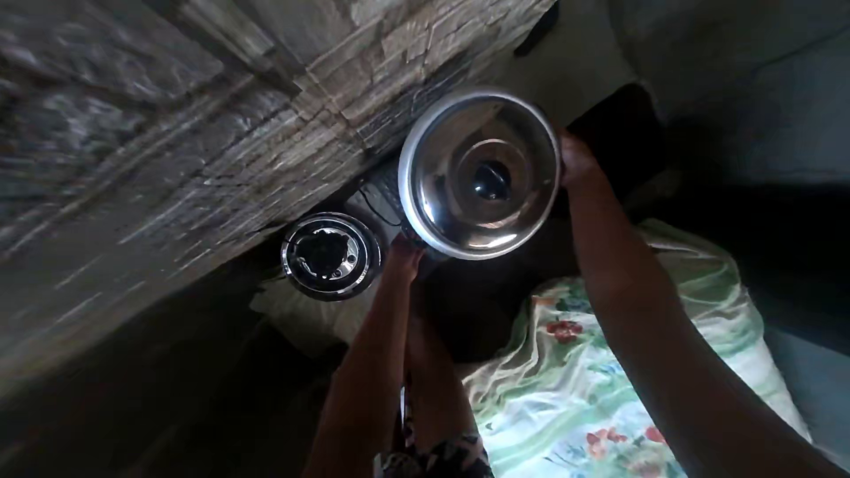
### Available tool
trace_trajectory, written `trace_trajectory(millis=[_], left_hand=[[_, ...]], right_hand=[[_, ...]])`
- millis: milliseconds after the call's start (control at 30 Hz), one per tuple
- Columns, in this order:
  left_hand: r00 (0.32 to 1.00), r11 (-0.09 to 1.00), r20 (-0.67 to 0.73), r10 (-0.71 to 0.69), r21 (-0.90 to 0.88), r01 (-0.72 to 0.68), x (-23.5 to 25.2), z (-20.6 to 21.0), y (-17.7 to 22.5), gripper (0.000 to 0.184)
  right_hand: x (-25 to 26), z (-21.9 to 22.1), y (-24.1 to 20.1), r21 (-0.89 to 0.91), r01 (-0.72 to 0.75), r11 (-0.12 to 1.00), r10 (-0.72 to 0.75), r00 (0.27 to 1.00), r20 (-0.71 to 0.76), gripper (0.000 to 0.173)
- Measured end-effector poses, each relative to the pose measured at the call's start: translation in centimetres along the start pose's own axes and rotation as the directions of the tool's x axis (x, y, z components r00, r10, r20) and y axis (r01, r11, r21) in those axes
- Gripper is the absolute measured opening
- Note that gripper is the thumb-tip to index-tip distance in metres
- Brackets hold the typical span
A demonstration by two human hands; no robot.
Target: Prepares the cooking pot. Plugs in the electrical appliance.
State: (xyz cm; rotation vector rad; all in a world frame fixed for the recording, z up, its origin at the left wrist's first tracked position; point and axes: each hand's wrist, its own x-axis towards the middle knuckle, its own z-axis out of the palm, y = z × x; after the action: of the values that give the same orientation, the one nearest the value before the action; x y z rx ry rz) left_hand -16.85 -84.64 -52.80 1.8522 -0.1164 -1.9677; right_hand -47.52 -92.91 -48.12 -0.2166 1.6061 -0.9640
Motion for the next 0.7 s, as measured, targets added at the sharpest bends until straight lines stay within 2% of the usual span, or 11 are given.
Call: trace_trajectory(millis=[100,200,267,333,400,500,600,700], left_hand=[[0.997,0.999,-0.079,0.017,-0.046,-0.021,1.1,0.9,-0.9,0.025],[0.989,0.987,-0.144,-0.022,-0.159,-0.001,2.3,1.0,-2.0,0.022],[0.989,0.972,-0.131,0.061,-0.219,-0.089,3.0,1.2,-2.6,0.018],[0.977,0.927,-0.091,0.195,-0.309,-0.214,4.2,1.2,-3.3,0.030],[0.965,0.890,-0.126,0.229,-0.375,-0.260,5.4,1.4,-4.0,0.034],[0.957,0.922,-0.213,0.198,-0.292,-0.256,5.9,1.3,-4.2,0.032],[0.962,0.964,-0.194,0.191,-0.146,-0.221,5.6,0.5,-3.3,0.026],[0.992,0.995,-0.089,0.088,0.056,-0.083,3.6,-1.0,1.2,0.022]], right_hand=[[0.2,-0.1,0.3,-0.032,-0.012,0.999,0.009,0.998,-0.068,0.034],[0.6,-0.4,0.5,0.002,0.031,1.000,-0.031,0.999,-0.007,0.033],[0.7,-0.6,1.0,0.024,0.072,0.997,-0.073,0.997,0.041,0.033],[1.2,-1.0,1.4,0.065,0.102,0.993,-0.107,0.991,0.075,0.036],[1.1,-0.9,1.7,0.094,0.118,0.989,-0.125,0.989,0.077,0.036],[1.2,-1.2,2.0,0.125,0.167,0.978,-0.185,0.971,0.151,0.039],[1.2,-1.2,2.2,0.153,0.214,0.965,-0.245,0.943,0.226,0.038],[1.0,-1.4,1.8,-0.045,0.204,0.978,-0.193,0.966,0.172,0.040]])
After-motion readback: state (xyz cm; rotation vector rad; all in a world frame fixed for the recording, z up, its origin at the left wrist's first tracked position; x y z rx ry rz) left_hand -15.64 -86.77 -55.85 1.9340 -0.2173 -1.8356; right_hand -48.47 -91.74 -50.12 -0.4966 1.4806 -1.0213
